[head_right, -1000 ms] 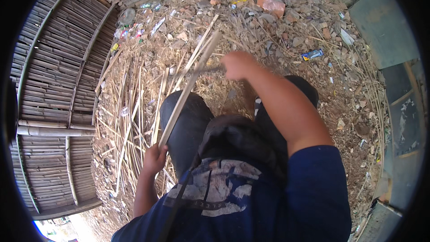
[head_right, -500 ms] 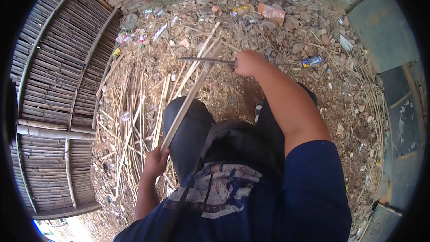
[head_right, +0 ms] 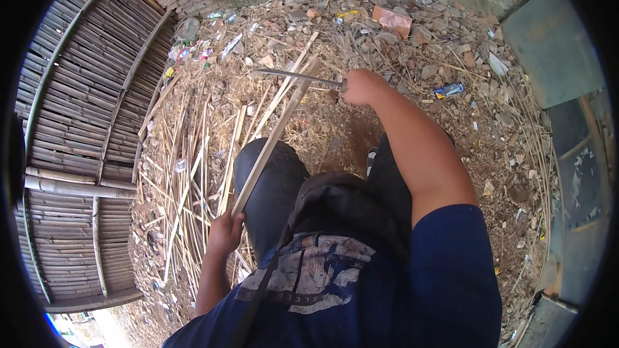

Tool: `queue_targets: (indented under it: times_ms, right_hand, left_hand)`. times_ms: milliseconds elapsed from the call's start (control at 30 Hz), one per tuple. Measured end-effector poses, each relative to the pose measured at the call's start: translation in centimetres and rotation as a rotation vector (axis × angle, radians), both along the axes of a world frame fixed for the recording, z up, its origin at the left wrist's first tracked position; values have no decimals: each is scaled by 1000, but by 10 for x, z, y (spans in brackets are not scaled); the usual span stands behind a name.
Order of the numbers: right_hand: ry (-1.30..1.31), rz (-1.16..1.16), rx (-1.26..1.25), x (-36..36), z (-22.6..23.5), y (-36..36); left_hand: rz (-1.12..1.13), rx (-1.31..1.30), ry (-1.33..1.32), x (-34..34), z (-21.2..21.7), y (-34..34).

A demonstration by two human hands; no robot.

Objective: The person uses a machete to shave and smooth long strips of bamboo or wood, removing fibers and evening the surfaces by running the blade along the length of the strips.

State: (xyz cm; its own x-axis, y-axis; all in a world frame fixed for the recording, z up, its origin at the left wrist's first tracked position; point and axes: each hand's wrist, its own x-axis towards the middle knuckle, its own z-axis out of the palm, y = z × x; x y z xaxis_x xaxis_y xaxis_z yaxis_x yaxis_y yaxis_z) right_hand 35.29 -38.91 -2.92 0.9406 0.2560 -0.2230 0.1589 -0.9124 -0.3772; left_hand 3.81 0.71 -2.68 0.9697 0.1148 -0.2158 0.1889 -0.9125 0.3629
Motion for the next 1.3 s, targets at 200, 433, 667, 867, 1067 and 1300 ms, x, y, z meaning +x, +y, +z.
queue_targets:
  times_ms: [200,433,667,867,1067,1300]
  right_hand:
    - [-126,311,-89,-49,37,43]
    - [-217,327,-418,46,-48,-49]
    - [21,-185,41,8,-10,-22]
    - [-9,-330,276,10,11,-37]
    - [-234,-157,396,-13,34,-19]
    - [-99,299,108,-49,53,28]
  left_hand:
    - [3,37,-15,-7,2,-4]
    - [9,-2,-80,-14,-1,1]
    - [41,-26,-4,-19,-2,-14]
    - [92,-197,-80,-28,-8,-3]
    - [173,-279,-21,-25,-3,-12]
    - [217,-155,-30,-25,0,-27]
